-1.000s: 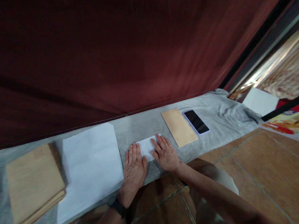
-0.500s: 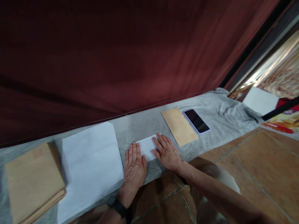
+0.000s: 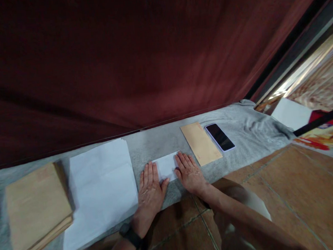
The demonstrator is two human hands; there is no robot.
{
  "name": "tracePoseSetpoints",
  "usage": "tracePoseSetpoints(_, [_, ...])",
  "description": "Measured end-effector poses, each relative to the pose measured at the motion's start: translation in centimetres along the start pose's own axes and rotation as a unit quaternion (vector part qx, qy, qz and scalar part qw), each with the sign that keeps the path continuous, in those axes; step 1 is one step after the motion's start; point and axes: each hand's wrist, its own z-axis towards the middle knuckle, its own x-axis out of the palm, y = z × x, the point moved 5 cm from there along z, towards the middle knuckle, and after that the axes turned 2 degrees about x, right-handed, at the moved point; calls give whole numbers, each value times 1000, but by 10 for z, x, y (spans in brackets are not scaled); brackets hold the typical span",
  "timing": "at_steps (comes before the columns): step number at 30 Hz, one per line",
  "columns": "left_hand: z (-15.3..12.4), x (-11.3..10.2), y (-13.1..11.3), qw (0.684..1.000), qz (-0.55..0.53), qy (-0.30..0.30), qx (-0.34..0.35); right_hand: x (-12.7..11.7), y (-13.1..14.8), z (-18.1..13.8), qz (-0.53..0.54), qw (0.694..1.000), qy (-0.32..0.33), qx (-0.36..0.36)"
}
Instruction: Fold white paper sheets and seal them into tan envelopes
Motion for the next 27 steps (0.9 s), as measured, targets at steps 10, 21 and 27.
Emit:
tracePoseSetpoints(10, [1, -4, 2, 999, 18, 35, -10, 9, 18, 0, 23, 998, 18, -57])
tracePoseSetpoints(21, [-10, -13, 16, 998, 30, 42, -39, 1, -4, -6, 14, 999, 35, -26])
tracePoseSetpoints(27, [0, -32, 6, 998, 37, 40, -27, 0, -6, -7, 18, 999, 35, -27])
